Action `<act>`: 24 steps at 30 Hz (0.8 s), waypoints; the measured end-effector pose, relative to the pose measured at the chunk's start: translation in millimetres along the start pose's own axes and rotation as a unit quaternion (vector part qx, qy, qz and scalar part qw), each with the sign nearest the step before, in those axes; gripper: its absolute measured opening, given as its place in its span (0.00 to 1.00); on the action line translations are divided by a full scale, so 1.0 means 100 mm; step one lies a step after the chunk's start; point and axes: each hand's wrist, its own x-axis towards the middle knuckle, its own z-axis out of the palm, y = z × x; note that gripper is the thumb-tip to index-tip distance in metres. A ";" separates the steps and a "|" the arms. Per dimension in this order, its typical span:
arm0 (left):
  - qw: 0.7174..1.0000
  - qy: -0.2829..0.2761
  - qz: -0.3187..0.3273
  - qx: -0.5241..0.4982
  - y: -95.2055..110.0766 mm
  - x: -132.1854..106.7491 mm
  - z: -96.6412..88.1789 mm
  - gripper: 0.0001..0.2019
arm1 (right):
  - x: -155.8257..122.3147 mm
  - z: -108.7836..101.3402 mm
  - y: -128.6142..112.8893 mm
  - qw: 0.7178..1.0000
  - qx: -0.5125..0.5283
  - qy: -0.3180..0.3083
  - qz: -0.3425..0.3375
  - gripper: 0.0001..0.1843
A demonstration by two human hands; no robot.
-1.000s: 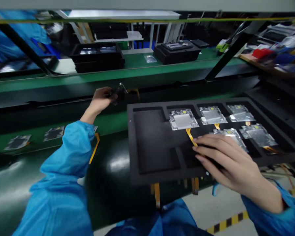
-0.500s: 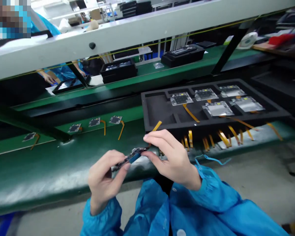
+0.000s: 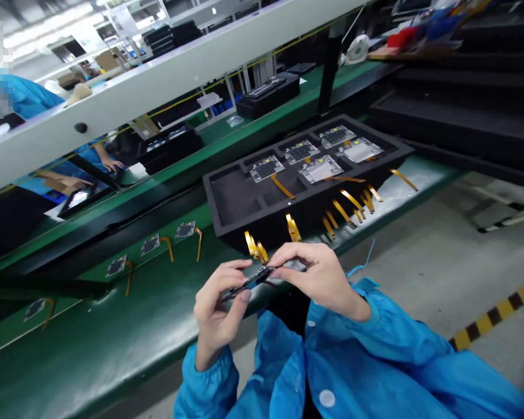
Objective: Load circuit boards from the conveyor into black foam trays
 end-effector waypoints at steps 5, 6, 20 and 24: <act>0.998 0.006 -0.056 0.009 0.04 0.11 0.15 0.01 | 0.10 -0.16 -0.04 0.999 0.024 -0.003 -0.045 0.12; 0.998 0.010 -0.061 0.020 0.04 0.13 0.16 0.02 | 0.13 -0.17 -0.03 0.999 0.023 -0.003 -0.041 0.12; 0.981 -0.017 -0.193 0.030 -0.08 0.51 0.22 0.15 | 0.47 -0.34 0.09 0.996 0.061 -0.010 0.058 0.28; 0.973 -0.057 -0.222 0.008 -0.20 0.96 0.32 0.19 | 0.67 -0.55 0.06 1.000 -0.017 0.014 -0.001 0.26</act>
